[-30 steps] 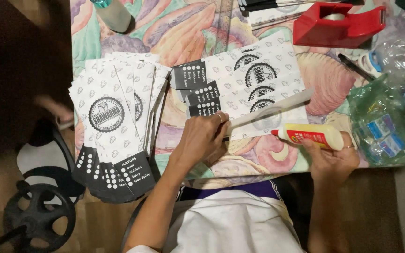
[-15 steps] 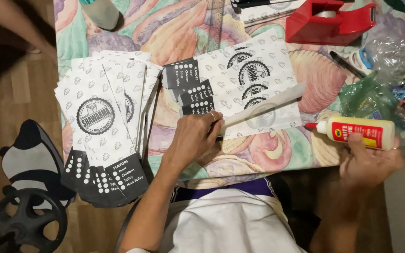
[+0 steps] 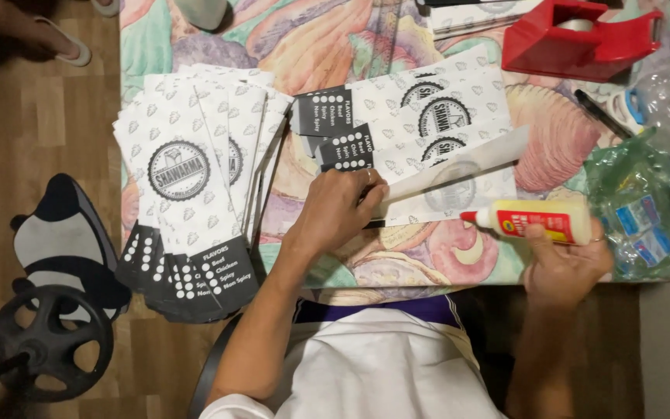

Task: The person applies glue from a bottle onto the edges of paper wraps and presses the pieces together by hand.

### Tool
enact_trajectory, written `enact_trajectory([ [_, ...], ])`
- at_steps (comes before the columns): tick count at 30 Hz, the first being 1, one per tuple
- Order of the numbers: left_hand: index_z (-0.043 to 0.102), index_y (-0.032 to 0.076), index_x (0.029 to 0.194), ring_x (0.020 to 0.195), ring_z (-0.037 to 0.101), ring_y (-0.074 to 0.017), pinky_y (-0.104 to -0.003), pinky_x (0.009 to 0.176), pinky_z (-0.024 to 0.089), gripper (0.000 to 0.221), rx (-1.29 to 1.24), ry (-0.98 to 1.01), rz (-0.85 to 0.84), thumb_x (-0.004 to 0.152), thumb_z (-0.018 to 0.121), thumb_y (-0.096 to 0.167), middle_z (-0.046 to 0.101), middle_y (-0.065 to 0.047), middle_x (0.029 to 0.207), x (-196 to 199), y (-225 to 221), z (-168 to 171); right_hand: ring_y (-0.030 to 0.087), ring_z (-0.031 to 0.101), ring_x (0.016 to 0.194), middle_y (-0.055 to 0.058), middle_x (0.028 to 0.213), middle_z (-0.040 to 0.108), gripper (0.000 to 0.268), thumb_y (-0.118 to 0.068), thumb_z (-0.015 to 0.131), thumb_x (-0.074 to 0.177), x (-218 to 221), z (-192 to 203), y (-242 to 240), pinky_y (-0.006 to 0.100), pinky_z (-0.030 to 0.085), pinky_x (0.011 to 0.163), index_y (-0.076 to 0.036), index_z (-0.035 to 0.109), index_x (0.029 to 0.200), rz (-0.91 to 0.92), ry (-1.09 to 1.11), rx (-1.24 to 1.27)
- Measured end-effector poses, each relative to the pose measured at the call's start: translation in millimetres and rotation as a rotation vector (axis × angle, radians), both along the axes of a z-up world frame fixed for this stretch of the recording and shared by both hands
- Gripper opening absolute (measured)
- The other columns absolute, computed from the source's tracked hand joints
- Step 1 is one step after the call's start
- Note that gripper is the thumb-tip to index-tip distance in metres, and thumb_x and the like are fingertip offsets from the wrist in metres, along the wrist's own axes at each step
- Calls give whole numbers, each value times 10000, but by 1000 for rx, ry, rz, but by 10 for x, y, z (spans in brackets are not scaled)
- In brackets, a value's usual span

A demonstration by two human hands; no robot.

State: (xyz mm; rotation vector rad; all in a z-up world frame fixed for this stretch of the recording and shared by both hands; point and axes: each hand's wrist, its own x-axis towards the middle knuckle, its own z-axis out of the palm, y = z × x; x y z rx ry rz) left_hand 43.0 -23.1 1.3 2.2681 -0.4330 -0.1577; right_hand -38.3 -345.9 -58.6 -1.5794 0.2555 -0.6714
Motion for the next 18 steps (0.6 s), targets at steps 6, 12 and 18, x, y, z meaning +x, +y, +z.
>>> enact_trajectory([
  [6, 605, 90, 706, 565, 595, -288, -426, 551, 353, 294, -29, 127, 28, 960, 553, 227, 638, -91, 607, 113, 10, 0, 212, 649, 657, 177, 820, 652, 316, 119, 759, 872, 1, -20, 590, 291, 589, 548, 60, 600, 1138, 219, 122, 196],
  [12, 757, 96, 811, 642, 708, -423, -494, 661, 546, 201, -163, 194, 90, 887, 652, 250, 686, -139, 592, 154, 50, -58, 209, 666, 966, 204, 923, 706, 365, 68, 888, 752, 43, -148, 1006, 431, 590, 884, 61, 627, 1008, 343, 19, 1],
  [18, 773, 116, 804, 684, 729, -414, -485, 680, 559, 171, -202, 246, 103, 863, 669, 238, 710, -124, 624, 207, 71, -137, 154, 637, 931, 139, 849, 718, 358, 25, 926, 708, 93, -26, 1454, 380, 573, 853, 27, 672, 960, 412, 10, -52],
])
